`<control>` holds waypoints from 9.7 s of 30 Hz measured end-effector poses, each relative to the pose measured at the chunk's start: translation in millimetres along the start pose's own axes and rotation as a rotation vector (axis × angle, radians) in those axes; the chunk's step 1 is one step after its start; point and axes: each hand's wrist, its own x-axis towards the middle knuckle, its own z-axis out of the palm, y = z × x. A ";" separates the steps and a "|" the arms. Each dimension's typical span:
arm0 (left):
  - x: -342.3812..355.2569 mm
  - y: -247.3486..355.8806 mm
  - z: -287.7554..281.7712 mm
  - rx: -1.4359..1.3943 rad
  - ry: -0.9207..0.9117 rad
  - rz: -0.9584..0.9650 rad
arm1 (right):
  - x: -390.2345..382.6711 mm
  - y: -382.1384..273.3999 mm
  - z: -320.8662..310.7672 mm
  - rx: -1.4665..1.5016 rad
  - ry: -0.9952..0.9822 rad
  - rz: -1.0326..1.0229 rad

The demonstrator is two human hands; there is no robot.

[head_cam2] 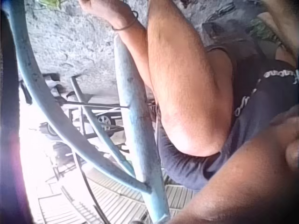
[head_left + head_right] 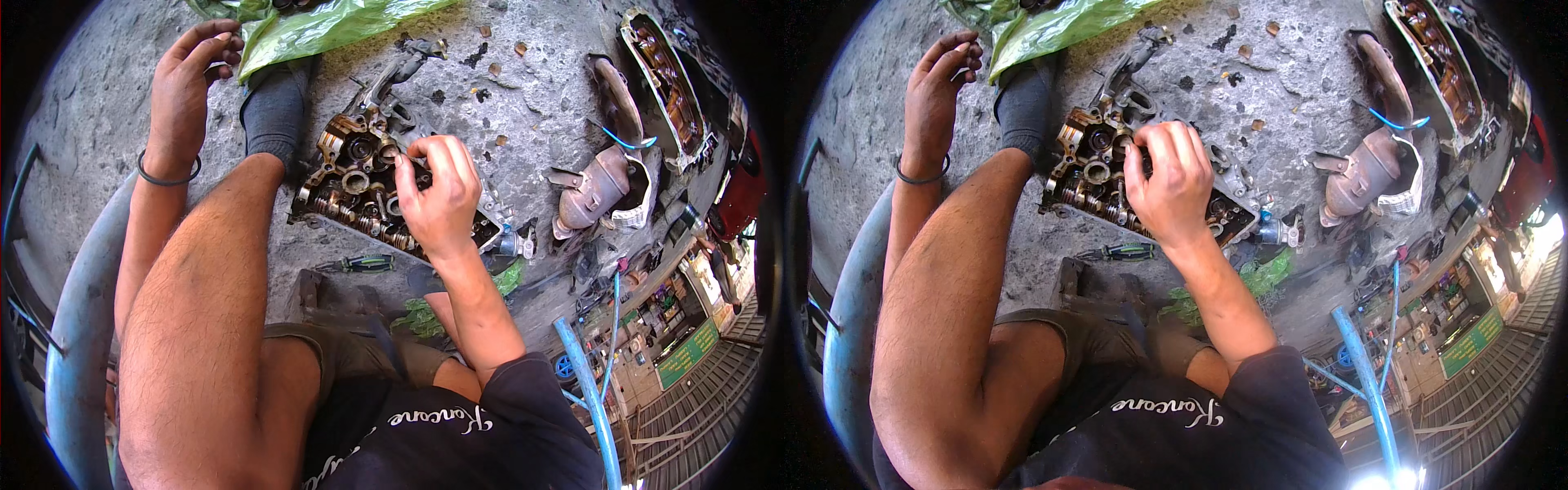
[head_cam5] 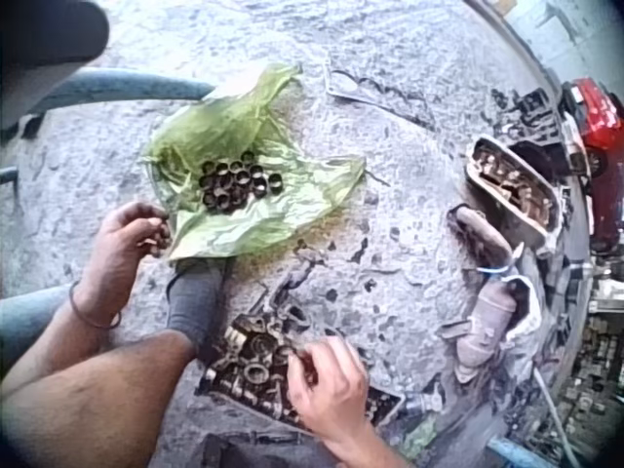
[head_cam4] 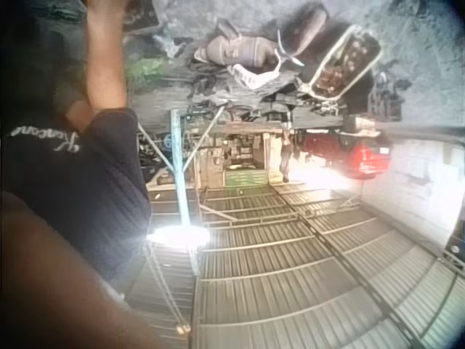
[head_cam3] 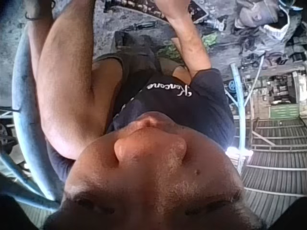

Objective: Organizing and cleaning small engine components such as lifters or shims from a cylinder head.

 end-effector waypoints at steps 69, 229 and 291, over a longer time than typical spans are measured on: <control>11.9 -9.4 32.0 0.050 -0.047 0.029 | -214.9 102.5 -15.8 -0.339 0.179 0.467; -67.5 206.1 27.6 0.300 -0.208 0.471 | -251.0 -9.8 -320.6 -0.465 0.549 0.240; -307.6 271.7 229.5 1.353 -0.940 0.970 | -299.1 -30.3 -325.5 -0.458 0.195 -0.103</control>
